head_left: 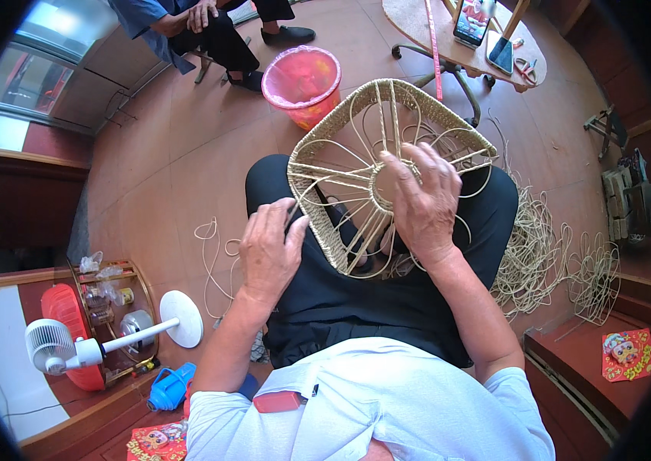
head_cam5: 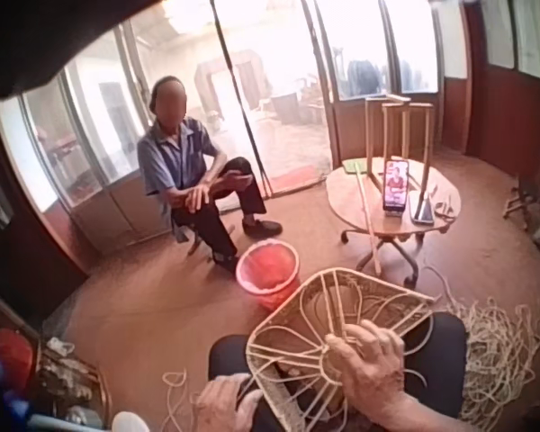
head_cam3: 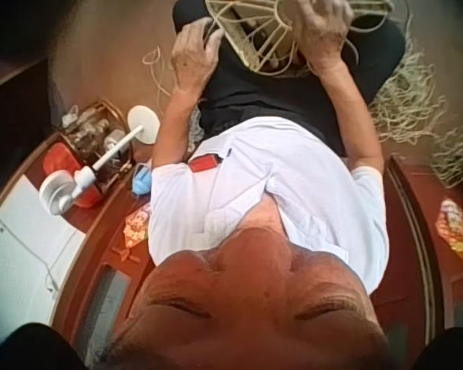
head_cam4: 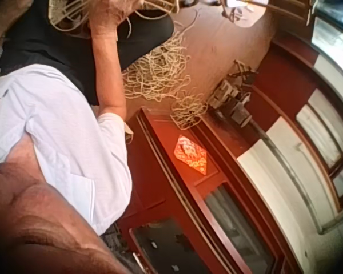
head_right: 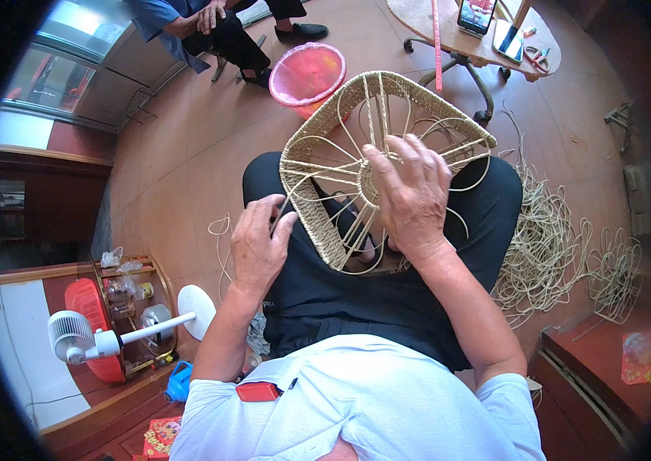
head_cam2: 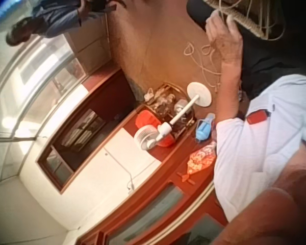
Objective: The person is weaving a basket using long strips of dried plant material.
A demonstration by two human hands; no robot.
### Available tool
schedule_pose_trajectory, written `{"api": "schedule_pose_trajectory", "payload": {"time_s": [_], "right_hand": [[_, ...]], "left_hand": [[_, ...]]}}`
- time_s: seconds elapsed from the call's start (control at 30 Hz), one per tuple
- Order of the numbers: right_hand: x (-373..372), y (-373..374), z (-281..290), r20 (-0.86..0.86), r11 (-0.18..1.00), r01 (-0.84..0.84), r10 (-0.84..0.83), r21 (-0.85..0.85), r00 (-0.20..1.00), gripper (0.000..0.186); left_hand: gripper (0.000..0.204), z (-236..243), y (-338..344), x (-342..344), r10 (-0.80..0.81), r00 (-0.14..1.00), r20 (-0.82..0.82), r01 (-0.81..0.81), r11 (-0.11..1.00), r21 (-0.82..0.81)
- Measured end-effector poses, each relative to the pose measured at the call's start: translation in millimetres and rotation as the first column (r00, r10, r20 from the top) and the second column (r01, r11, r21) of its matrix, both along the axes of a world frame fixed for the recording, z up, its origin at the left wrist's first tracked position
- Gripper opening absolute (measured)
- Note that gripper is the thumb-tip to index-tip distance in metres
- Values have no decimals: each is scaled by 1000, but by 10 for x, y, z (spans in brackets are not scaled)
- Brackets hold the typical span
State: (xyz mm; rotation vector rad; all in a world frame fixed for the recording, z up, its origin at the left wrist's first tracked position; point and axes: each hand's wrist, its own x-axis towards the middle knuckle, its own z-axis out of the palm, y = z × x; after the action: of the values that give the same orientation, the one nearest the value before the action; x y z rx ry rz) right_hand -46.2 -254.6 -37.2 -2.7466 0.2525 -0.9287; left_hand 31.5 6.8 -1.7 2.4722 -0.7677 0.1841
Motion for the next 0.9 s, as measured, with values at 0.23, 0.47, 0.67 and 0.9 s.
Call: {"api": "schedule_pose_trajectory", "payload": {"time_s": [0.23,0.47,0.67,0.9], "right_hand": [[235,-208,-56,-116,952,-304,300,-16,947,40],[298,-275,-23,-124,938,-345,347,40,930,35],[289,-252,-23,-123,934,-353,356,44,926,30],[274,-265,-14,-121,941,-338,340,33,933,22]], "left_hand": [[22,-146,-52,-87,-12,971,-240,24,998,50],[17,46,-292,-540,-338,850,-405,230,928,-292],[12,-107,-589,-768,-377,856,-354,311,922,-231],[8,-245,-398,-764,-385,873,-300,304,910,-283]]}}
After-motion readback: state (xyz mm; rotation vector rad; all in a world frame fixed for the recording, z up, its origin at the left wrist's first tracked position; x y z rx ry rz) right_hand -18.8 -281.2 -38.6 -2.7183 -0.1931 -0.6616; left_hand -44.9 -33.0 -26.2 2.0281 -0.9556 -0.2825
